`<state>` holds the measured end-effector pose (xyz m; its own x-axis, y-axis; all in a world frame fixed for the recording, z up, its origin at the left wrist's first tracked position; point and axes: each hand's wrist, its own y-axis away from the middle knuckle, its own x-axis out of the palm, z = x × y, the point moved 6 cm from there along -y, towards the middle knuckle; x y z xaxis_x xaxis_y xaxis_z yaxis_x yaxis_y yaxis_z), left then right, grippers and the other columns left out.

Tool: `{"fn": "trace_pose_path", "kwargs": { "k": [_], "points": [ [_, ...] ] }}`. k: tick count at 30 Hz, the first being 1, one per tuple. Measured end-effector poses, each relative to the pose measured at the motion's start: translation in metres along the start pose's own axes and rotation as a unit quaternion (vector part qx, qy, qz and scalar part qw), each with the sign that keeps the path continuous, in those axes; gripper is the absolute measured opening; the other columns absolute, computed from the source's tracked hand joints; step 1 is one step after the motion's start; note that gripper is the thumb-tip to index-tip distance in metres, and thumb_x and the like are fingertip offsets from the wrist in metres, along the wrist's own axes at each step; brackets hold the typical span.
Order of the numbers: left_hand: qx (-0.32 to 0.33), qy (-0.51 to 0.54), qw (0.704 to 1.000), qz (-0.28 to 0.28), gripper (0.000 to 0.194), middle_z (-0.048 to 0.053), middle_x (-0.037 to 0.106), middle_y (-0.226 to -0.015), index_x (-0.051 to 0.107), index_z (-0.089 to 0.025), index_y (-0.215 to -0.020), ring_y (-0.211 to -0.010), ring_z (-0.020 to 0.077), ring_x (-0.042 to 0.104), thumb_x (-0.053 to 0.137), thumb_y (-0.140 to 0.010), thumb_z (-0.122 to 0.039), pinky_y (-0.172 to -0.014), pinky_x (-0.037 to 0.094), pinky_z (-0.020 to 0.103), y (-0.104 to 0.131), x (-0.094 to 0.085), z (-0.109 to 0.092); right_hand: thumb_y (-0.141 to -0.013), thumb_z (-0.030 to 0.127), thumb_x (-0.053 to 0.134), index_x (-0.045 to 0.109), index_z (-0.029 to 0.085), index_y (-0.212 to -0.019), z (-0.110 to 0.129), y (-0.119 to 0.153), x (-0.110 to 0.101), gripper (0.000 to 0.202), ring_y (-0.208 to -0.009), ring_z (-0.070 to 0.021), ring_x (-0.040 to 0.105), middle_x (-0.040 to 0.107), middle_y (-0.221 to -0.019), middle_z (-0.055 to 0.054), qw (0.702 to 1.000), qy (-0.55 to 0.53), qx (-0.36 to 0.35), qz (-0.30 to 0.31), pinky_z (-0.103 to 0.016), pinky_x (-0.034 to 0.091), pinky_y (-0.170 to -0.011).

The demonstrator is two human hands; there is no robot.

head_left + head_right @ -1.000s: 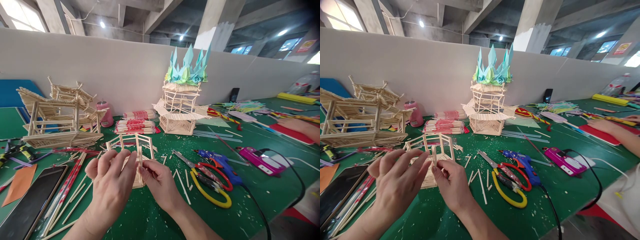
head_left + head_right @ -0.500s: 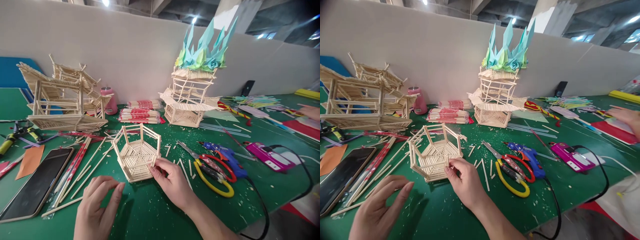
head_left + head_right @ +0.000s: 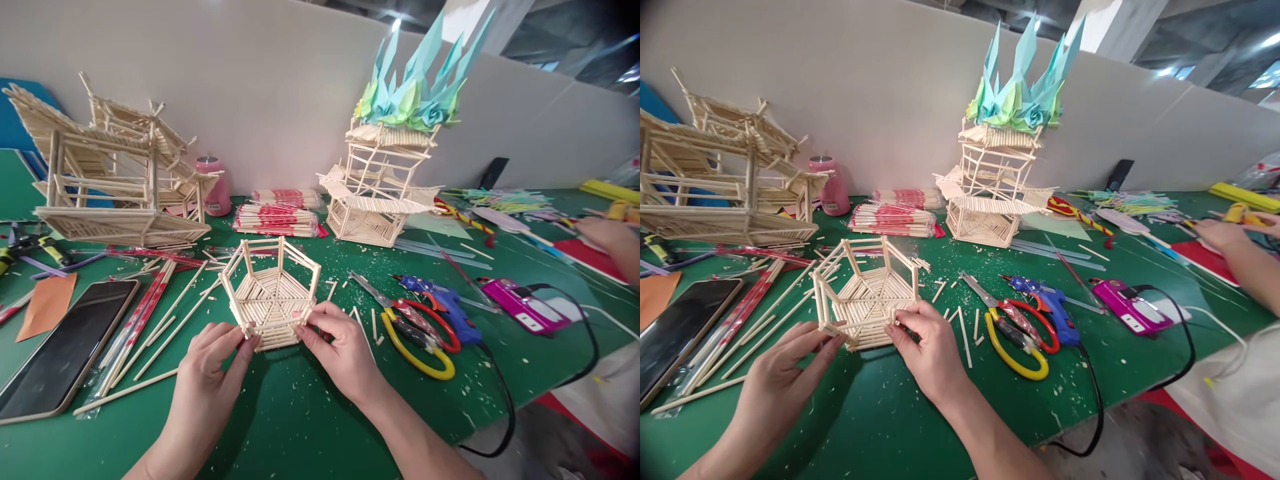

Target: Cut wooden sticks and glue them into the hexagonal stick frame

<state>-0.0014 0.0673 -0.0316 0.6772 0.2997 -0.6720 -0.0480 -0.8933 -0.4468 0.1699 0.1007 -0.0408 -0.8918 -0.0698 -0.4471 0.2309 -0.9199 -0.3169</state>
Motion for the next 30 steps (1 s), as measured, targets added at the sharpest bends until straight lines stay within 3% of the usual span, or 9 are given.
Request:
{"fn": "trace_pose_path", "kwargs": {
  "k": [14,20,23,26,30],
  "points": [
    [0.022,-0.040,0.999,0.014,0.029,0.002,0.064,-0.062,0.065,-0.020,-0.067,-0.058,0.0180,0.057,0.046,-0.087,-0.030,-0.054,0.044,0.029,-0.003,0.001,-0.002,-0.084,0.020,0.057,0.067,0.018,-0.070,0.008,0.000,-0.002,0.017,-0.070,-0.0179,0.060,0.062,-0.073,-0.005,0.997,0.064,-0.032,-0.019,-0.030,0.049,-0.062],
    [0.018,-0.044,0.999,-0.003,0.028,0.002,0.066,-0.065,0.064,-0.021,-0.065,-0.062,0.0184,0.061,0.047,-0.086,-0.030,-0.055,0.047,0.028,-0.004,-0.005,0.000,-0.084,0.019,0.055,0.068,0.018,-0.073,0.012,0.000,0.003,0.016,-0.073,-0.0187,0.060,0.062,-0.075,-0.005,0.998,0.052,-0.035,-0.003,-0.032,0.050,-0.065],
    [-0.001,-0.029,1.000,0.000,0.027,0.004,0.069,-0.074,0.062,-0.021,-0.065,-0.067,0.0194,0.064,0.048,-0.084,-0.033,-0.056,0.049,0.027,-0.006,-0.009,0.005,-0.081,0.016,0.055,0.067,0.017,-0.089,0.012,0.004,0.004,0.015,-0.076,-0.0189,0.060,0.064,-0.083,-0.007,0.999,0.036,-0.038,0.015,-0.031,0.051,-0.065],
    [-0.027,-0.013,0.999,0.012,0.025,0.004,0.071,-0.083,0.064,-0.022,-0.068,-0.076,0.0212,0.066,0.050,-0.083,-0.036,-0.062,0.051,0.028,-0.008,-0.009,0.015,-0.081,0.014,0.049,0.063,0.015,-0.104,0.005,0.009,-0.009,0.027,-0.067,-0.0160,0.057,0.063,-0.080,-0.006,0.998,0.048,-0.015,-0.022,-0.028,0.049,-0.057],
    [-0.079,-0.013,0.997,0.017,0.022,0.004,0.071,-0.094,0.066,-0.024,-0.075,-0.090,0.0232,0.065,0.052,-0.080,-0.039,-0.072,0.052,0.029,-0.013,-0.011,0.032,-0.083,0.016,0.045,0.061,0.016,-0.103,-0.007,0.005,-0.032,0.025,-0.060,-0.0140,0.053,0.061,-0.079,-0.005,0.993,0.082,0.030,-0.083,-0.026,0.046,-0.053]
  ]
}}
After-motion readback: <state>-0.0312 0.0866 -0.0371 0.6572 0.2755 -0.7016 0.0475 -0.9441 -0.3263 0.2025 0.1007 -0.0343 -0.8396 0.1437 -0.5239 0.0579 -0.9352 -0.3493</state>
